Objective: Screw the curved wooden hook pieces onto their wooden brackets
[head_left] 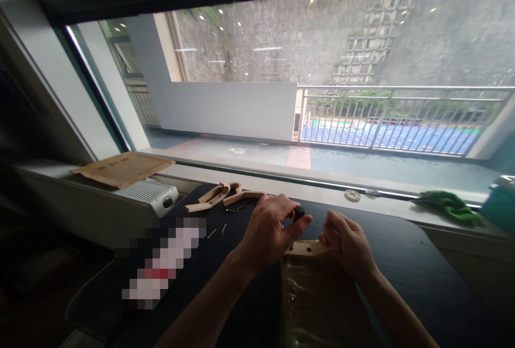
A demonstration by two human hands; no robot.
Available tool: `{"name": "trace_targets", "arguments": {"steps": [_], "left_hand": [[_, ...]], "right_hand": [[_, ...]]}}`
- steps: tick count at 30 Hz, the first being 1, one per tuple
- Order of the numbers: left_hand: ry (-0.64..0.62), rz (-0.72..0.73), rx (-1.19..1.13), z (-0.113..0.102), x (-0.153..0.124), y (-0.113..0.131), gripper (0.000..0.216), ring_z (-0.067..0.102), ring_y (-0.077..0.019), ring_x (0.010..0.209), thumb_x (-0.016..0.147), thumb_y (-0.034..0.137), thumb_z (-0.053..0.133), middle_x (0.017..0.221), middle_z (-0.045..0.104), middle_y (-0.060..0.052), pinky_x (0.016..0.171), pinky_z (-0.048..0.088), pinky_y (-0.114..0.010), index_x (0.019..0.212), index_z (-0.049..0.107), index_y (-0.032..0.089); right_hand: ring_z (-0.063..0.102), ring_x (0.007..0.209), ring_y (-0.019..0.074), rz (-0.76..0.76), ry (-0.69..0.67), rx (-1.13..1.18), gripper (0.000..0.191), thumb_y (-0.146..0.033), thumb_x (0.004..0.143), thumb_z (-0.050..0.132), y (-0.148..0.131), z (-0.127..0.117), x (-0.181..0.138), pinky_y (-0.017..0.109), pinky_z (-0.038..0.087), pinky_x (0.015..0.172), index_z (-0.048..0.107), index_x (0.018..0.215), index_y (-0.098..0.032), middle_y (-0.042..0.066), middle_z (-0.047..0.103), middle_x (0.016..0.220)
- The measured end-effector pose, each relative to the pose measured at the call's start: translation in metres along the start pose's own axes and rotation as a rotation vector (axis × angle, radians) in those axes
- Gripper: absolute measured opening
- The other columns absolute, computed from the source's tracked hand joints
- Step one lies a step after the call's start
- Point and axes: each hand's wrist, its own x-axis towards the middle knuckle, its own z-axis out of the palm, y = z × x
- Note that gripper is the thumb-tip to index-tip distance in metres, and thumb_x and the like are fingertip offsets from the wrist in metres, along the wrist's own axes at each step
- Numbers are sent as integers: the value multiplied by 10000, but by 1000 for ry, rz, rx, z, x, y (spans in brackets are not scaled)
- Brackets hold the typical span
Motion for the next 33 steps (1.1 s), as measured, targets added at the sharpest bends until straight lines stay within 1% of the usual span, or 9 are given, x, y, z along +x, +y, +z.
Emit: {"name": "trace_targets", "arguments": {"steps": [5, 12, 15, 18, 21, 23, 28, 31, 33], "left_hand": [[-3, 5, 127, 3, 3, 1, 241, 486, -148, 701, 879, 313, 457, 717, 544, -26, 725, 397, -309, 711, 510, 149], [-201, 15, -194, -5, 10, -9, 228, 492, -136, 712, 885, 320, 452, 736, 538, -22, 672, 419, -257, 781, 561, 148], [-180, -71, -333, -9, 8, -13, 251, 494, -115, 657, 895, 328, 424, 728, 530, -13, 611, 426, -231, 824, 576, 141], [-89, -140, -374, -9, 2, -17, 266, 527, -119, 686, 887, 337, 435, 805, 567, -30, 617, 445, -228, 961, 597, 140], [-15, -165, -267, -6, -1, -18, 323, 557, -143, 737, 862, 341, 478, 821, 601, -36, 684, 459, -261, 1109, 570, 155], [-5, -145, -129, -4, 1, -15, 322, 561, -153, 737, 858, 340, 480, 804, 615, -34, 710, 453, -281, 1114, 569, 166], [-15, -72, 289, -5, 11, 2, 189, 569, -168, 697, 861, 252, 418, 754, 637, -33, 712, 408, -299, 854, 589, 173], [-42, -83, 456, -5, 17, 11, 225, 576, -175, 634, 868, 219, 377, 651, 630, -29, 684, 386, -306, 763, 570, 173], [-55, -86, 495, -2, 20, 13, 294, 589, -182, 623, 903, 275, 341, 614, 630, -32, 684, 381, -314, 758, 576, 174]], "right_hand": [[250, 372, 54, -9, 5, 1, 335, -431, 745, 644, 1, 1, 0, 236, 385, 465, 537, 561, -171, -95, 292, 382], [230, 364, 50, 1, 14, 7, 338, -439, 726, 659, -2, 1, -1, 236, 367, 443, 543, 561, -169, -96, 289, 369], [239, 367, 53, 7, 13, 10, 332, -440, 714, 668, -2, 1, -1, 241, 372, 446, 547, 563, -171, -95, 293, 373], [245, 367, 54, 9, 21, 11, 334, -448, 694, 682, -3, 1, -1, 241, 371, 441, 549, 564, -171, -94, 300, 382], [255, 369, 54, 11, 31, -2, 338, -451, 682, 689, -3, 1, -2, 235, 373, 443, 543, 559, -173, -93, 302, 389], [261, 370, 56, 11, 35, -10, 342, -455, 688, 683, -3, 1, -2, 233, 377, 448, 540, 556, -174, -92, 302, 387], [247, 372, 53, -4, 20, -8, 340, -447, 730, 653, -1, 1, -2, 228, 368, 451, 542, 564, -172, -94, 293, 386], [238, 368, 50, -7, 13, -14, 340, -451, 738, 643, -1, 1, -1, 228, 372, 455, 544, 571, -172, -97, 287, 384], [238, 367, 49, -5, 15, -21, 334, -448, 738, 645, -1, 1, -1, 230, 379, 459, 546, 577, -173, -97, 290, 384]]}}
